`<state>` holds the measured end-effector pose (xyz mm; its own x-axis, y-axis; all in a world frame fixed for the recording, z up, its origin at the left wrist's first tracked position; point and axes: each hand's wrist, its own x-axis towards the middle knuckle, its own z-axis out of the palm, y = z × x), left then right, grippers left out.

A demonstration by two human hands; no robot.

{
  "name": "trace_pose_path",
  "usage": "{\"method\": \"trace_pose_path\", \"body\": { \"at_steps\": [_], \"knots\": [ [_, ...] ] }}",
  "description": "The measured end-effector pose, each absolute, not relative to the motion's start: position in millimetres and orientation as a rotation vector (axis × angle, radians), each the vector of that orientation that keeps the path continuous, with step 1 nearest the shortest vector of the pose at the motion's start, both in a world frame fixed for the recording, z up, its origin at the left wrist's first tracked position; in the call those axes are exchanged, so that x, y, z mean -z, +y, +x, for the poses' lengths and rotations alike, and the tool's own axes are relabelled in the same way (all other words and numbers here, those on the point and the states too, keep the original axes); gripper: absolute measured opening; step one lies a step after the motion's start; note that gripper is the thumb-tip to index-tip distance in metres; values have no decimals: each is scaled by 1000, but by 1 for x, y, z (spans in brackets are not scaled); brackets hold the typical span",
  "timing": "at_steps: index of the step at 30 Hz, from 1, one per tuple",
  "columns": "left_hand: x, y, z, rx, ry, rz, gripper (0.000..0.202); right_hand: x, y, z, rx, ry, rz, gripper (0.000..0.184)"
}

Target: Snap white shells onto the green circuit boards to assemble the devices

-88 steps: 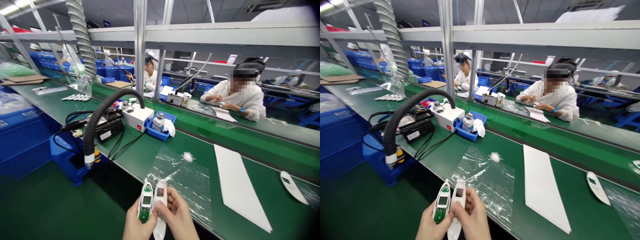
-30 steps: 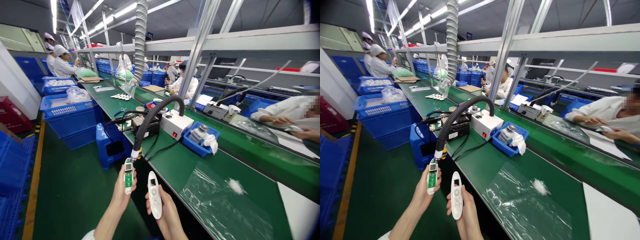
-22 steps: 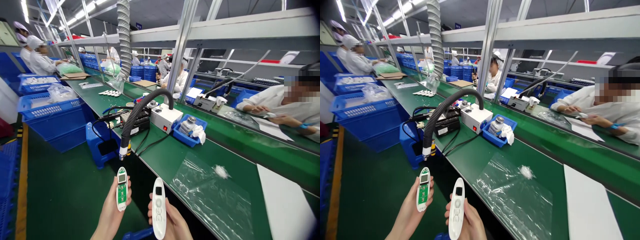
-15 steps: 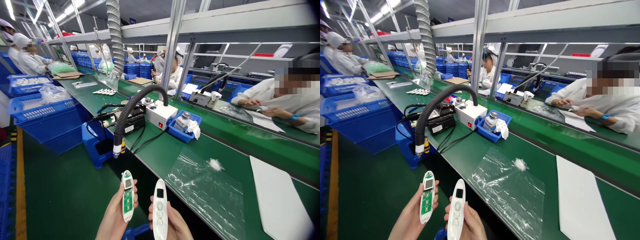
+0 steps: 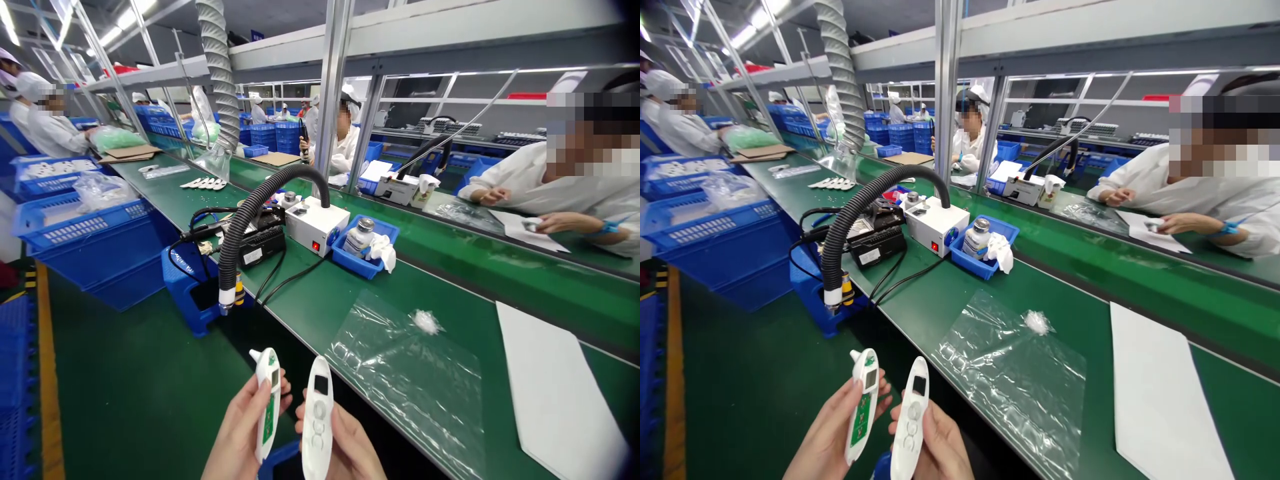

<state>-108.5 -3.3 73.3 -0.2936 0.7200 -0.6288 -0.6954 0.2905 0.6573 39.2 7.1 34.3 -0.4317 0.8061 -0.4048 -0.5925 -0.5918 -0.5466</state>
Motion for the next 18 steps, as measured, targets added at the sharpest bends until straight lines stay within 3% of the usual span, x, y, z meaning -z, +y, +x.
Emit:
{"method": "trace_pose_path", "body": {
  "at_steps": [6,18],
  "knots": [
    [-64,-3,-91,-1252,1239,458,43,-43,5,30,-1760,-674,-938,51],
    [-60,-1,-58,-1283,1278,566,51,-30,1,44,-1684,-779,-974,45]
  ]
}}
